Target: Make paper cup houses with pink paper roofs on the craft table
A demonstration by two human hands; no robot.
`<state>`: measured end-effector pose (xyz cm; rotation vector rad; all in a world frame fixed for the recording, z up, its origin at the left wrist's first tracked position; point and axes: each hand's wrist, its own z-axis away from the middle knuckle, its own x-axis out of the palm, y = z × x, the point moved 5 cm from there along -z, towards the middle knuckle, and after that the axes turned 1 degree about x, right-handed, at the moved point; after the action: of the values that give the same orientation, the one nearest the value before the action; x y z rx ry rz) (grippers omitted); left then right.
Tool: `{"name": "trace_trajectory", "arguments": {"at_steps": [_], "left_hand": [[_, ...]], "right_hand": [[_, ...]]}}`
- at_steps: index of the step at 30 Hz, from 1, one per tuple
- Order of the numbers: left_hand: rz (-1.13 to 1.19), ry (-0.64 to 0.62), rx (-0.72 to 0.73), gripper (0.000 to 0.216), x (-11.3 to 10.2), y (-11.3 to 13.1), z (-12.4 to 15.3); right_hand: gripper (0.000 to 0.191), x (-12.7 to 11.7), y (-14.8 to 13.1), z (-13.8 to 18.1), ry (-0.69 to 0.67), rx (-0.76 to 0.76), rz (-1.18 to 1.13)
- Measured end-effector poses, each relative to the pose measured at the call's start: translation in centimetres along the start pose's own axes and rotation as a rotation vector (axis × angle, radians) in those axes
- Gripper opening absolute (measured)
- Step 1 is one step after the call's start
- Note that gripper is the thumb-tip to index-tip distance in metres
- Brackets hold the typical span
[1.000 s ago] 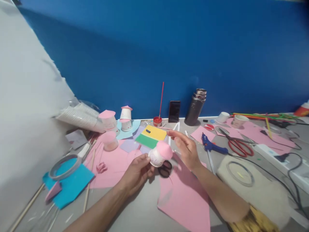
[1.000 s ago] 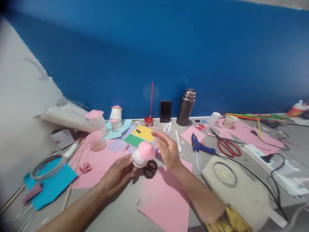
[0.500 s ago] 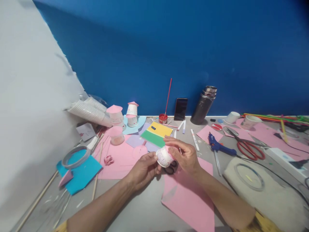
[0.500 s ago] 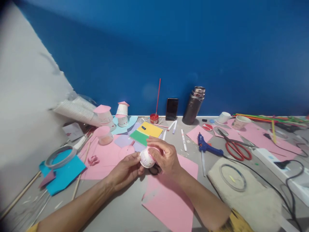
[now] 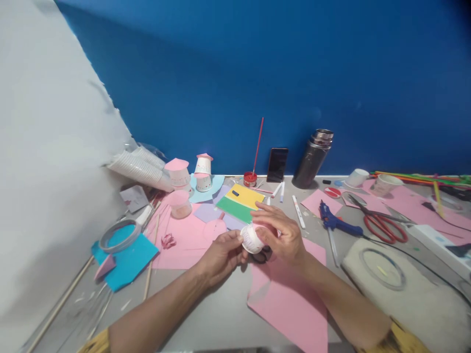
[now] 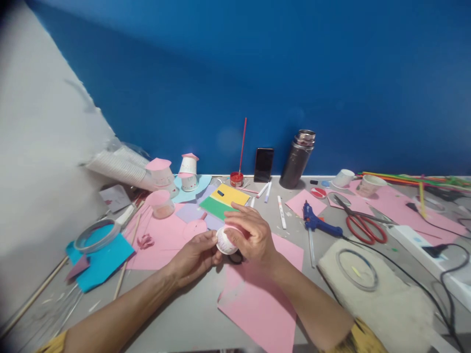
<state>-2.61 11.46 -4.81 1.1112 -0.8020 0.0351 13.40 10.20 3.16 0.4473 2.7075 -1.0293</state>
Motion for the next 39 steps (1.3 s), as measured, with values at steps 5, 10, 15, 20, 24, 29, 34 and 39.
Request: {"name": "trace_trajectory", "arguments": {"at_steps": [5, 10, 15, 20, 24, 29, 34, 39], "left_hand": [[-0.021, -0.001, 0.005, 0.035, -0.5, -0.2, -0.2], [0.118, 0.033, -0.019, 0.025, -0.7, 0.3, -0.2], [0.294, 0.068, -0.020, 0.006, -0.5, 1.2, 0.0], [0.365, 0.086, -0.076, 0.004, -1.1, 0.7, -0.1], [0.357, 0.079, -0.087, 0.005, -1.2, 0.5, -0.2], [0.245, 0.115, -0.026, 0.003, -1.2, 0.7, -0.2], [0.130, 0.160, 0.007, 0.013, -1.5, 0.4, -0.2], [0.113, 0.156, -0.046, 0.013, -1.2, 0.1, -0.1]], "right_hand": [[0.013, 0.4, 0.1, 0.1, -0.031, -0.002, 0.044], [0.024, -1.3, 1.7, -0.1, 0.085, 0.261, -0.055], [0.022, -0.9, 3.9, 0.0, 0.051, 0.521, -0.062], [0.020, 1.0, 3.8, 0.8, -0.063, 0.518, -0.040], [0.023, 1.2, 3.8, 1.1, -0.096, 0.532, -0.034], [0.025, 0.2, 3.3, 1.0, 0.037, 0.486, -0.037], [0.019, -0.9, 0.3, 0.3, 0.130, 0.127, 0.050], [0.024, 0.2, 0.4, 0.5, -0.058, 0.080, 0.027]]}}
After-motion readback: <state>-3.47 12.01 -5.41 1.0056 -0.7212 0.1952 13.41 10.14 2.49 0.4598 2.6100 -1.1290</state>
